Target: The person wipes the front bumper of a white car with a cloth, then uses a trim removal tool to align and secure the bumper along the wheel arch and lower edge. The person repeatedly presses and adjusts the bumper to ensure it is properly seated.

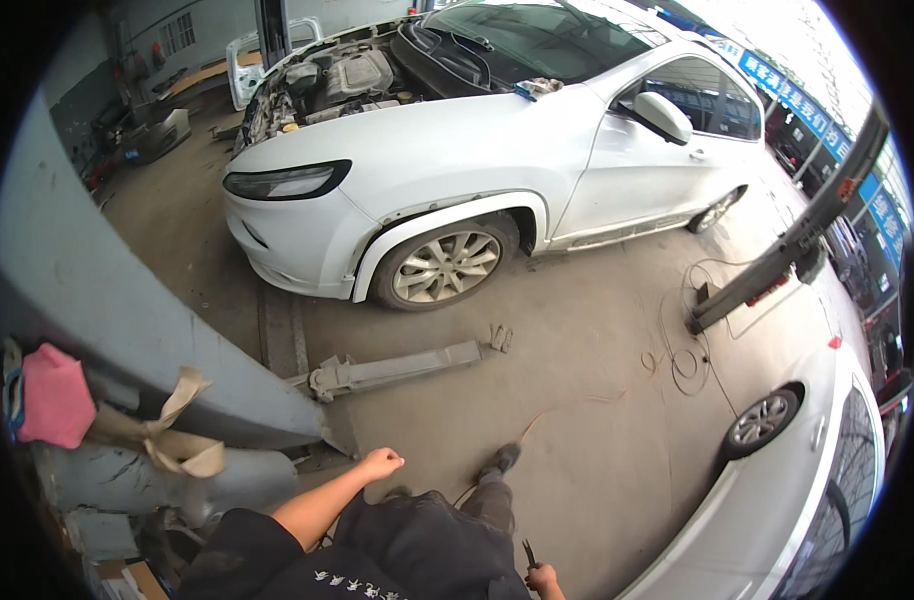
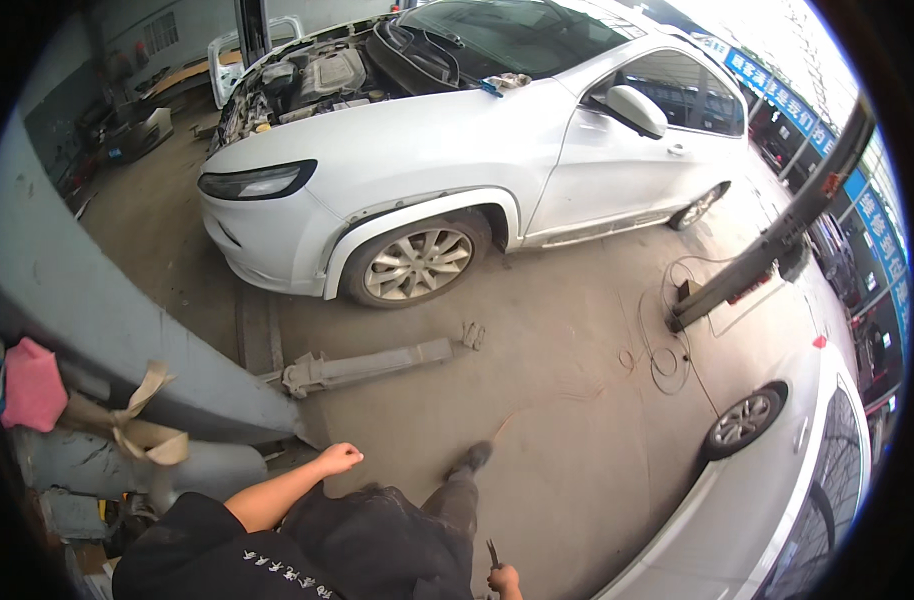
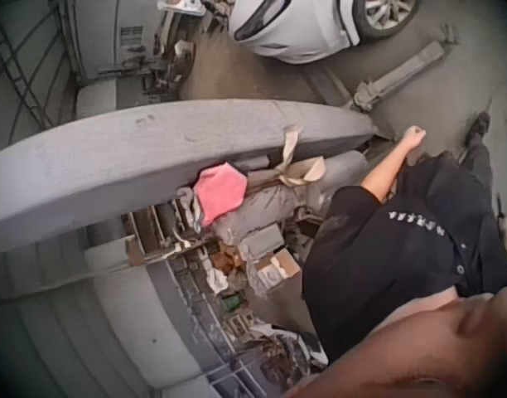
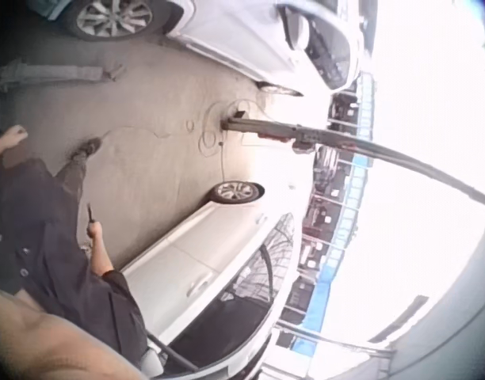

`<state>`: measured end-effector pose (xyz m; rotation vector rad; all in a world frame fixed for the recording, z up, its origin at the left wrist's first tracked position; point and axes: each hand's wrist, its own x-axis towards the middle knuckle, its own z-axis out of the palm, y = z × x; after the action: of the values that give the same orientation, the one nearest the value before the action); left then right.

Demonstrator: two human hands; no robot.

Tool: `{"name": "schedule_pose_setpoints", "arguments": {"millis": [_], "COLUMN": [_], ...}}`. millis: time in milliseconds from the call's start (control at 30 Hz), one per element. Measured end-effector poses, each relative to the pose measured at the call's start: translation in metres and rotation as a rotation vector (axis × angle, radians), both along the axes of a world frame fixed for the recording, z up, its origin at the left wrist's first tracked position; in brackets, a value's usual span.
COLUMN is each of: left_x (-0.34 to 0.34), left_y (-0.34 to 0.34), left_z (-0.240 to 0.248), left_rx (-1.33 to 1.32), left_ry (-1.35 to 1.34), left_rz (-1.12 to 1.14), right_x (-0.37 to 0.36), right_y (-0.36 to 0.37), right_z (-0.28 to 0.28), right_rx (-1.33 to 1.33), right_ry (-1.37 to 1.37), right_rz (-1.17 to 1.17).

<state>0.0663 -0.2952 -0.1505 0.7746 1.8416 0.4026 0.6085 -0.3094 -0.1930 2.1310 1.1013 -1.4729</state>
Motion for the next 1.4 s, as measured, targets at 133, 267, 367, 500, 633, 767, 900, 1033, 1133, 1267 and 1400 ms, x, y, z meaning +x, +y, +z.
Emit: {"name": "schedule_pose_setpoints", "arguments": {"millis": [133,267,367,500,633,767,900,1033,1133,1267,1400], "left_x": [-0.001,0.019,0.033,0.033,0.002,-0.047,-0.104,-0.146,-0.171,-0.173,-0.175], "left_y": [0.094,0.19,0.252,0.325,0.399,0.476,0.572,0.631,0.665,0.686,0.695], "left_z": [-0.028,-0.016,-0.008,0.035,0.052,0.03,0.038,0.022,0.022,0.055,0.028], "left_rx": [0.023,-0.054,0.141,0.158,0.207,0.588,0.671,0.523,0.36,0.327,0.366], "left_ry": [-0.012,0.018,0.012,-0.21,-0.263,0.238,0.355,0.281,-0.195,-0.587,-0.617], "left_rz": [0.065,0.277,0.369,0.563,0.688,0.545,0.544,0.787,1.169,1.555,1.75], "right_x": [-0.004,0.015,-0.038,-0.138,-0.254,-0.332,-0.392,-0.448,-0.492,-0.551,-0.576], "right_y": [0.175,0.355,0.509,0.667,0.751,0.786,0.814,0.843,0.871,0.912,0.937], "right_z": [-0.03,-0.067,0.006,0.077,0.132,0.162,0.191,0.206,0.213,0.205,0.183], "right_rx": [0.139,0.211,0.146,0.398,0.596,0.734,0.737,0.691,0.683,0.552,0.542], "right_ry": [-0.082,-0.2,-0.149,-0.19,0.009,0.223,0.353,0.435,0.475,0.505,0.677], "right_rz": [0.352,0.793,0.942,1.306,1.379,1.454,1.495,1.547,1.676,1.831,1.892]}}
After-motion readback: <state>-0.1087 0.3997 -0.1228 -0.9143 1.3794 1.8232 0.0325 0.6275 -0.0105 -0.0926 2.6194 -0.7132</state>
